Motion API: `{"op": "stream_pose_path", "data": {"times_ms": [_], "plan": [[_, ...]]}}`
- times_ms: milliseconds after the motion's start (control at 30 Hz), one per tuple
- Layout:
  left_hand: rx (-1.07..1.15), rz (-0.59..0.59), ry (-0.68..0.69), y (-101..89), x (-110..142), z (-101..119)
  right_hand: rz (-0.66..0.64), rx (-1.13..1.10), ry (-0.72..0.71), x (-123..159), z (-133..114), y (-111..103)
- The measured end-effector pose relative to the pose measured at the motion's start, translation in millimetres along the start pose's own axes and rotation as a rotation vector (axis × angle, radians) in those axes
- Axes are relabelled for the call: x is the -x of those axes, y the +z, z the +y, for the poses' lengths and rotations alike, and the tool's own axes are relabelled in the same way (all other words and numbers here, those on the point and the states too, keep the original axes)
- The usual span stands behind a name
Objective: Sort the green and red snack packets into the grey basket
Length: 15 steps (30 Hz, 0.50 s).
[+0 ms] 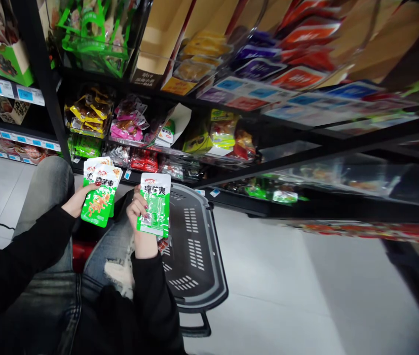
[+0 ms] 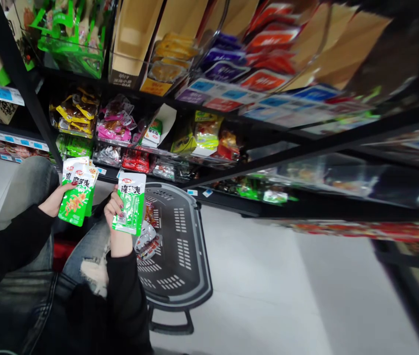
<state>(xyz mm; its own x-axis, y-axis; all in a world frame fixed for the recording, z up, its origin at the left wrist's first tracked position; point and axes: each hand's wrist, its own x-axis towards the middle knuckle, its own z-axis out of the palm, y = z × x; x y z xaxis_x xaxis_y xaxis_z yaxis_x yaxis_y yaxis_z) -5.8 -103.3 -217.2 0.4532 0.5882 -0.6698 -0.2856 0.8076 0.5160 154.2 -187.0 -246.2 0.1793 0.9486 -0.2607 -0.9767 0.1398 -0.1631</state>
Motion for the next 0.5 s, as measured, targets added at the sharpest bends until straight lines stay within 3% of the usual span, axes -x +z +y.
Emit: {"op": "stream_pose_path", "data": {"times_ms": [100,167,267,367,433,500], "plan": [[0.02,-0.013,-0.027,-1.1,1,1,0.046,0.172,-0.121,-2,-2,-3],[0.025,-0.024,-0.036,-2.5,0,1,0.13,0.461,-0.23,-5,-2,-4],[0.037,-0.025,-0.064,-4.4,-1,1,0.375,0.953,-0.459,-9,1,-6],[0.053,0.019,-0.077,-5.4,-2,1,0.608,1.277,-0.664,-11,7,-1],[0.061,0.029,-0.07,-5.3,-3,0,0.69,1.465,-0.706,-9,12,6],[0.065,0.01,-0.07,-4.8,-2,0,0.695,1.59,-0.687,-7,18,13]]}}
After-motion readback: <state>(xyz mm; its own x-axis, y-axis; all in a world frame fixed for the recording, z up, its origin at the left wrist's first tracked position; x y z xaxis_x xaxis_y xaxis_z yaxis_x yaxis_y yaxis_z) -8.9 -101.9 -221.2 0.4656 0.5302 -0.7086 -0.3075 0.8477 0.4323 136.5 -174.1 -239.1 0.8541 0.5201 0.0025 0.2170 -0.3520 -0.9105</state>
